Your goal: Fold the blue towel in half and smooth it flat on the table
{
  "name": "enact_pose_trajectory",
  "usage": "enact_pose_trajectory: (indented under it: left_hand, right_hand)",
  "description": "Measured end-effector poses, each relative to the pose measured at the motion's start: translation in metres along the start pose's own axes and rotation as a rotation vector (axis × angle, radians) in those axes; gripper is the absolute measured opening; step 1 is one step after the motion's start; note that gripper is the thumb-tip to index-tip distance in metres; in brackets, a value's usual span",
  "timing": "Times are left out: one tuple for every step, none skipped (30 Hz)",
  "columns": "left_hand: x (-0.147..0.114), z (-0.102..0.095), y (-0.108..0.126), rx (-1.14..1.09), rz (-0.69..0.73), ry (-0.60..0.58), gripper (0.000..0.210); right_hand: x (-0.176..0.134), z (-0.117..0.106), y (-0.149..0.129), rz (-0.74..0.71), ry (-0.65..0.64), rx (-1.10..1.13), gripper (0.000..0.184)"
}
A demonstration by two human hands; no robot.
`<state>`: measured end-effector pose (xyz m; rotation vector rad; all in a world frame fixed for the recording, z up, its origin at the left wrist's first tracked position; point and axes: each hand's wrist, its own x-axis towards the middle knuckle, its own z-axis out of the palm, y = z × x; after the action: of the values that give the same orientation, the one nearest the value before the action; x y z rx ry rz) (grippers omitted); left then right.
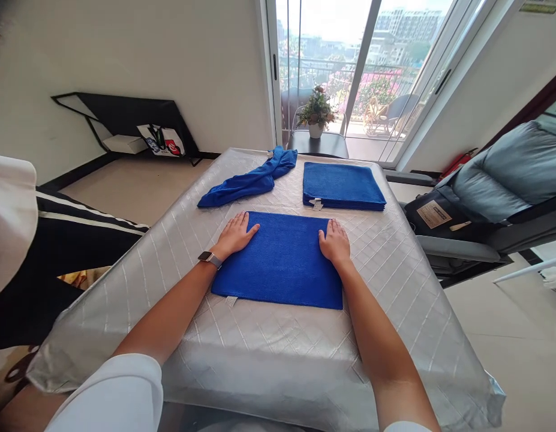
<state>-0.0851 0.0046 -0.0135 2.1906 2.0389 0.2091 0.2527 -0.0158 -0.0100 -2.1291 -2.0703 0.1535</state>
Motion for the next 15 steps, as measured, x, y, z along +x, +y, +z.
enact_pose_trajectory:
  left_hand:
    - [-0.0001, -0.0002, 0.0004, 0.000, -0.004, -0.002, 0.089]
    - [-0.0003, -0.0006, 0.0010, 0.000, -0.007, -0.003, 0.088]
    - [-0.0005, -0.0010, 0.0016, 0.000, -0.009, -0.003, 0.087]
    - [-0.0007, -0.0015, 0.0022, -0.001, -0.009, -0.002, 0.087]
    - [-0.0008, -0.0020, 0.0028, -0.001, -0.008, -0.002, 0.086]
    - [-0.0009, -0.0025, 0.0033, -0.002, -0.008, -0.002, 0.086]
    - [-0.0010, -0.0028, 0.0036, -0.003, -0.008, -0.003, 0.086]
    - [-0.0010, -0.0030, 0.0039, -0.004, -0.009, -0.003, 0.085]
    - [-0.0009, -0.0031, 0.0039, -0.004, -0.010, -0.004, 0.085]
    - [-0.0008, -0.0030, 0.0039, -0.003, -0.010, -0.004, 0.085]
    - [-0.0007, -0.0028, 0.0037, 0.000, -0.010, -0.003, 0.085]
    - [-0.0005, -0.0025, 0.0035, 0.002, -0.010, -0.003, 0.085]
    - [-0.0003, -0.0022, 0.0032, 0.004, -0.010, -0.004, 0.085]
    - [-0.0001, -0.0020, 0.0028, 0.006, -0.010, -0.005, 0.085]
    - [0.0000, -0.0018, 0.0025, 0.008, -0.009, -0.005, 0.085]
  right_hand:
    - [-0.0001, -0.0001, 0.0000, 0.000, 0.000, -0.001, 0.069]
    - [-0.0002, -0.0004, -0.0002, 0.001, 0.000, -0.002, 0.069]
    - [-0.0005, -0.0007, -0.0004, 0.002, 0.001, -0.003, 0.069]
    - [-0.0008, -0.0012, -0.0007, 0.004, 0.003, -0.004, 0.069]
    - [-0.0010, -0.0016, -0.0010, 0.005, 0.004, -0.004, 0.069]
    - [-0.0012, -0.0021, -0.0013, 0.006, 0.004, -0.004, 0.068]
    - [-0.0013, -0.0024, -0.0016, 0.006, 0.004, -0.004, 0.068]
    - [-0.0013, -0.0026, -0.0018, 0.007, 0.004, -0.004, 0.069]
    - [-0.0011, -0.0026, -0.0020, 0.007, 0.003, -0.005, 0.069]
    - [-0.0009, -0.0025, -0.0021, 0.009, 0.001, -0.005, 0.069]
    - [-0.0005, -0.0022, -0.0021, 0.010, -0.002, -0.005, 0.069]
    - [-0.0002, -0.0018, -0.0020, 0.011, -0.005, -0.004, 0.069]
    - [0.0002, -0.0013, -0.0018, 0.012, -0.009, -0.001, 0.069]
    - [0.0006, -0.0008, -0.0016, 0.012, -0.011, 0.003, 0.070]
    - [0.0009, -0.0002, -0.0014, 0.012, -0.010, 0.008, 0.070]
